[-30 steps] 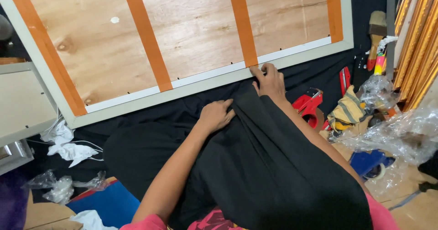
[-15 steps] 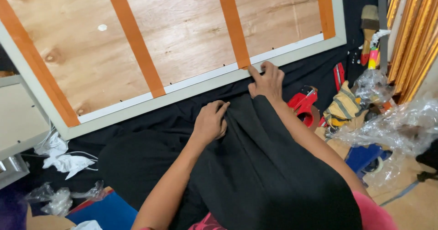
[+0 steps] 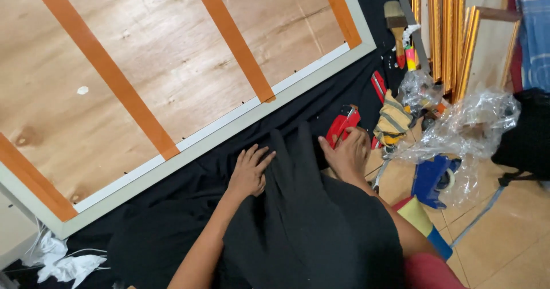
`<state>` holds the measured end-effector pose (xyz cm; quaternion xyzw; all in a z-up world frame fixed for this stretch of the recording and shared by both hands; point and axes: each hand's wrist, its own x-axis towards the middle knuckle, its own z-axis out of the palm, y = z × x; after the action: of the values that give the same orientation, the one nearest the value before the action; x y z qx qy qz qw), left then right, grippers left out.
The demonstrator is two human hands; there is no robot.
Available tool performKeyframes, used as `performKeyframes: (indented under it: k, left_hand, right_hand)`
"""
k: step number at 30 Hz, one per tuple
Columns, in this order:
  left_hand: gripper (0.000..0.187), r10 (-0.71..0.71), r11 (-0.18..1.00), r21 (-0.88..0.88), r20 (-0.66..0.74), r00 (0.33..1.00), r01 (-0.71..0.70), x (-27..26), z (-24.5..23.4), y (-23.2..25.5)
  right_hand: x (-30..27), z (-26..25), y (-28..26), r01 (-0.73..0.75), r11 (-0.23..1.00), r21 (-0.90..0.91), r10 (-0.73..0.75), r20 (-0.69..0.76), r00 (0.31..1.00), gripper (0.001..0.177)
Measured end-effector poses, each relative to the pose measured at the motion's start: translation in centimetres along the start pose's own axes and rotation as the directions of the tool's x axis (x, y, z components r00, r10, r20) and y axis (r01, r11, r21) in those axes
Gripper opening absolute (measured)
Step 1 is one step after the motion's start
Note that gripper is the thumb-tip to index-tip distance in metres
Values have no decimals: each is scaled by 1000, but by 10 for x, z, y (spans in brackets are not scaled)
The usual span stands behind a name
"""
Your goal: Applying and smoothing double-sided tape onto a wooden board using a cloth and a utility knife.
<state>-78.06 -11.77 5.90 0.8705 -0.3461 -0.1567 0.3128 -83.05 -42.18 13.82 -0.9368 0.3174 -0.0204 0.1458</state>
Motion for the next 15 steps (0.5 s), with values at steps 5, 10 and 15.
performKeyframes:
  k: [5, 10, 15]
  left_hand:
    - [70, -148, 810, -570, 30, 988, 139, 8, -64, 11]
    - [64, -305, 689, -660, 110, 946, 299, 6, -73, 0]
    - [47, -633, 595, -709, -124, 764, 378, 2, -115, -17]
  right_hand:
    - [5, 20, 43, -113, 993, 45, 107, 119, 987, 98]
    - [53, 20, 138, 108, 994, -21, -102, 206, 973, 91]
    - [147, -32, 191, 252, 956, -151, -217, 213, 953, 83]
